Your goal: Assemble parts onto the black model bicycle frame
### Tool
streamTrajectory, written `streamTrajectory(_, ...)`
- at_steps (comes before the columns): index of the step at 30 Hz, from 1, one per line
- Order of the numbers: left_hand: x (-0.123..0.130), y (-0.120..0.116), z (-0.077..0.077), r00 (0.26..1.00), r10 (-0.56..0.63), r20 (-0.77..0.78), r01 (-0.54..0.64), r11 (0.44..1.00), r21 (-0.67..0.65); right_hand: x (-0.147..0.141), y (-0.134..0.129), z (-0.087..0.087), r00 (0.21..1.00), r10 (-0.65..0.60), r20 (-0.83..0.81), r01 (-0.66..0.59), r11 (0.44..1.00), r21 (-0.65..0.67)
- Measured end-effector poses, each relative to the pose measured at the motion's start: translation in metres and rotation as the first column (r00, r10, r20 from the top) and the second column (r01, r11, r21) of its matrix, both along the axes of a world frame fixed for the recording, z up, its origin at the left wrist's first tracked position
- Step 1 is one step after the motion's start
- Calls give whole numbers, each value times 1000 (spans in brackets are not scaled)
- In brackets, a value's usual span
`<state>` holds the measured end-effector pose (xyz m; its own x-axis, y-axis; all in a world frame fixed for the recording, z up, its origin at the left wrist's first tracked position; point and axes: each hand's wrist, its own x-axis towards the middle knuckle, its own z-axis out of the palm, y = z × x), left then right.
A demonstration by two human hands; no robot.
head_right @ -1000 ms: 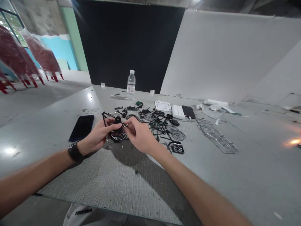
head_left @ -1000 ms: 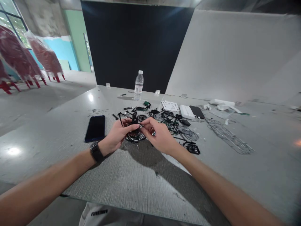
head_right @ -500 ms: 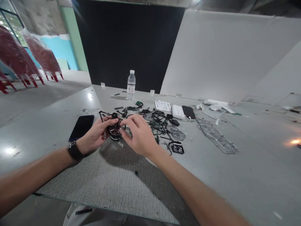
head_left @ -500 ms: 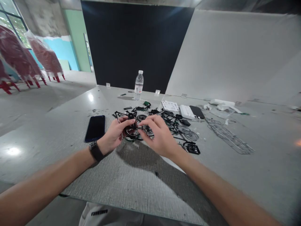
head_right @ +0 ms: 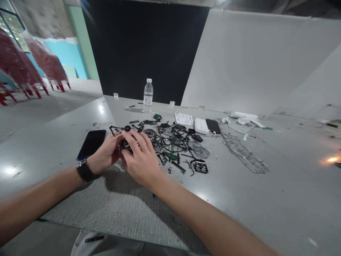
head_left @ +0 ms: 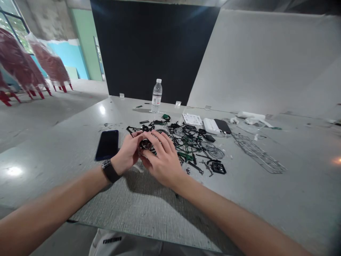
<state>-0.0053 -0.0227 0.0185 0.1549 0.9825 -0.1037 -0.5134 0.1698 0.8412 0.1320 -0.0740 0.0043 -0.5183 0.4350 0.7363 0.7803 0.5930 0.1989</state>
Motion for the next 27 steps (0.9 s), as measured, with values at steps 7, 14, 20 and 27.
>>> streamTrajectory(7,4,0,-3,1000,-15,-19,15,1000,20,-1,2,-3,1000,-26,5,26,1000,-15)
streamTrajectory(14,4,1,-3,999,-17,-28,17,1000,13,-1,2,-4,999,-32,-8,32,999,-41)
streamTrajectory(20,4,0,-3,999,-14,-43,15,1000,18,-4,3,-3,999,-39,-16,38,998,-43)
streamTrajectory(27,5,0,-4,1000,1,-19,-1,1000,0,-1,2,-2,1000,-21,-8,21,998,-61)
